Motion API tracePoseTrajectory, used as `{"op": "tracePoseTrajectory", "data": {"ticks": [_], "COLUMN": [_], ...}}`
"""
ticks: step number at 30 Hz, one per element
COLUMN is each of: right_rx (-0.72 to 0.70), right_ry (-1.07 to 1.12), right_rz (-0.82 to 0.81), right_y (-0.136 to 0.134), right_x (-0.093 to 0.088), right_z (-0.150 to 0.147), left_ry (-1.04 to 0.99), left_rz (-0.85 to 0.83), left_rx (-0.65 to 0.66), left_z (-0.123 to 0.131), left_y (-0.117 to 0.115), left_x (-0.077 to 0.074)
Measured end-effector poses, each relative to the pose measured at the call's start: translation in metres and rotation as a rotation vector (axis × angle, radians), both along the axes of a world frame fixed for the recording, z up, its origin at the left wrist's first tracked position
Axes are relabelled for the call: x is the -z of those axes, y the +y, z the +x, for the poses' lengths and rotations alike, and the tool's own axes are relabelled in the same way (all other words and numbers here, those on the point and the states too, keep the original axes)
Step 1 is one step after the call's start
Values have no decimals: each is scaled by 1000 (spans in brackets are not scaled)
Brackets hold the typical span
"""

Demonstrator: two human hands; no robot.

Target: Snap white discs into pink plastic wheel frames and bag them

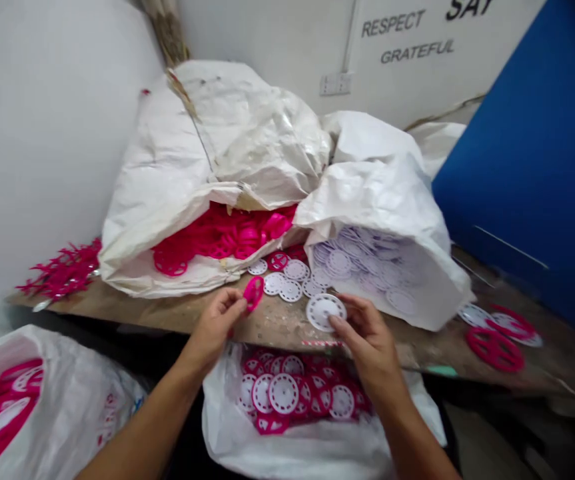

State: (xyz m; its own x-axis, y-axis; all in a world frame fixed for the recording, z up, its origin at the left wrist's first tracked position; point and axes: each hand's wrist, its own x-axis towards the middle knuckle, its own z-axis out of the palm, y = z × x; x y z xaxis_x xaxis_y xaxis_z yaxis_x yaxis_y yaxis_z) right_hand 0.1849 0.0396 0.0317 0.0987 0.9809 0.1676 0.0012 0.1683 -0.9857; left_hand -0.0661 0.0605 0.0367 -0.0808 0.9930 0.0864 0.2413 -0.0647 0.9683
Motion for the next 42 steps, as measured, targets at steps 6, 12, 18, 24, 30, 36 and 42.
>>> {"op": "tracePoseTrajectory", "data": {"ticks": [6, 12, 18, 24, 30, 36, 42], "right_rx": [-13, -95, -185, -179, -302, -291, -298], "right_ry": [-268, -419, -328, -19, -2, -35, -114], "right_rz": [158, 242, 86, -142, -176, -173, -166], "right_y": [-14, -23, -23, -28, -32, -32, -34], "right_x": [14, 19, 13, 16, 18, 25, 26], "right_z": [-11, 1, 1, 7, 13, 13, 9], "left_ry": [-749, -298, -40, -352, -336, -330, -332], "left_rz": [-335, -106, 11, -233, -296, -367, -425], "left_rx": [175, 196, 157, 284, 289, 303, 414], "left_z": [92, 95, 97, 99, 102, 99, 91], "left_y": [-50, -53, -58, -63, -71, -72, -75], "left_x": [12, 22, 17, 19, 23, 19, 20]}}
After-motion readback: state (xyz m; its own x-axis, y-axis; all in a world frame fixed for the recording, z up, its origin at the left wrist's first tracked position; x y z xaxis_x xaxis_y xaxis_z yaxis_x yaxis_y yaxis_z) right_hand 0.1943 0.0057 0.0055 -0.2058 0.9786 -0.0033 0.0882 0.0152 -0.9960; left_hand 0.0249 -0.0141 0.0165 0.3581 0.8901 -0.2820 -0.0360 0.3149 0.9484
